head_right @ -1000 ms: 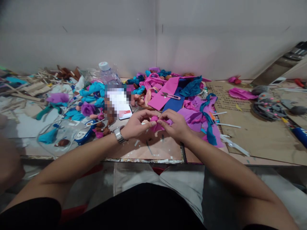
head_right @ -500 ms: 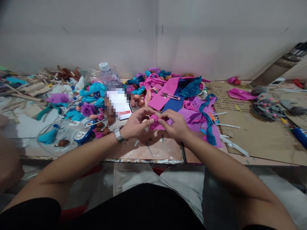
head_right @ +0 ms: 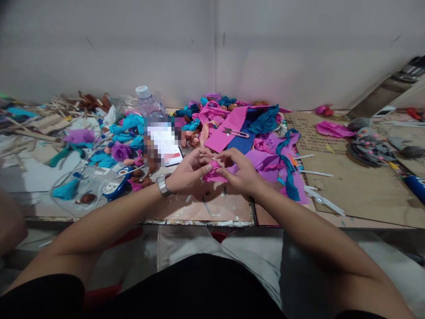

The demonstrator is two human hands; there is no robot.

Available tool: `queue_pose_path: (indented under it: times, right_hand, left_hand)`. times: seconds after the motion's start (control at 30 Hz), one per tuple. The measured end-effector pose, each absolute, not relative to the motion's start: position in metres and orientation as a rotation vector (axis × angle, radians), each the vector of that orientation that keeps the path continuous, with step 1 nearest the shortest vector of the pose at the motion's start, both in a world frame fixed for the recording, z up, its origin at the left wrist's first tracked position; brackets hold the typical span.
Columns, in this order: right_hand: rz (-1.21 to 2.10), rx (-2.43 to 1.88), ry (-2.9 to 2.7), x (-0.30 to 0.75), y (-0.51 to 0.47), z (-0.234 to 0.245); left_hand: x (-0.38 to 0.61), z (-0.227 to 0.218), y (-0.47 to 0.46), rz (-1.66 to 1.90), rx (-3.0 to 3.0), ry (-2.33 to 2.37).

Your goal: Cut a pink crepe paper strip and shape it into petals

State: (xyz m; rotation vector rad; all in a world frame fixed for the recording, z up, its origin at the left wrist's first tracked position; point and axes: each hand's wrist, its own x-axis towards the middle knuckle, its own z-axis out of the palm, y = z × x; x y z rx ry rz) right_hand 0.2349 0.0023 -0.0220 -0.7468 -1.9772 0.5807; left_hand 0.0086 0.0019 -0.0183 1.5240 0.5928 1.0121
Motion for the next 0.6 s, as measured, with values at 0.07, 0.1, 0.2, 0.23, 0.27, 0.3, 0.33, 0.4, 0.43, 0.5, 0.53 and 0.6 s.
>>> queue_pose_path:
  times: [0.07, 0.1, 0.2, 0.23, 0.27, 0.3, 0.33, 0.4, 0.43, 0.5, 0.53, 0.6]
  right_hand:
    - [0.549, -0.665, -2.060, 0.2344, 0.0023, -0.0206]
    - [0.535, -0.633, -2.098, 0.2340, 0.0019, -0.0196]
    - [0.530, -0.593, -2.146, 0.2331, 0.0001, -0.0173]
    - [0.536, -0.593, -2.141, 0.2331, -0.0003, -0.0170]
    - [0.541, -0.596, -2.127, 0.2333, -0.0005, -0.0170]
    - [0.540, -0.605, -2.109, 0.2337, -0.0004, -0.0172]
    - [0.532, -0.622, -2.089, 0.2342, 0.0000, -0.0175]
    - [0.490, -0.676, -2.034, 0.2352, 0.0012, -0.0181]
    - [0.464, -0.706, -2.001, 0.2356, 0.0019, -0.0182]
    - [0.416, -0.752, -1.932, 0.2359, 0.0030, -0.0179]
    - [0.397, -0.767, -1.903, 0.2358, 0.0033, -0.0175]
    - [0.358, -0.777, -1.869, 0.2356, 0.0033, -0.0166]
  left_hand:
    - [0.0088, -0.0189, 0.0007, 0.990, 1.500, 0.574]
    - [0.0090, -0.0190, 0.0001, 0.980, 1.490, 0.568]
    - [0.0100, -0.0191, -0.0002, 0.934, 1.465, 0.551]
    - [0.0103, -0.0190, 0.0003, 0.929, 1.473, 0.558]
    - [0.0105, -0.0188, 0.0010, 0.943, 1.492, 0.579]
    - [0.0106, -0.0185, 0.0020, 0.976, 1.519, 0.613]
    - [0.0104, -0.0180, 0.0030, 1.025, 1.549, 0.657]
    - [0.0097, -0.0166, 0.0051, 1.148, 1.589, 0.748]
    - [0.0091, -0.0158, 0.0060, 1.201, 1.594, 0.780]
    - [0.0078, -0.0144, 0.0072, 1.267, 1.600, 0.828]
    - [0.0072, -0.0140, 0.0074, 1.278, 1.615, 0.852]
    - [0.0063, -0.0134, 0.0068, 1.258, 1.665, 0.896]
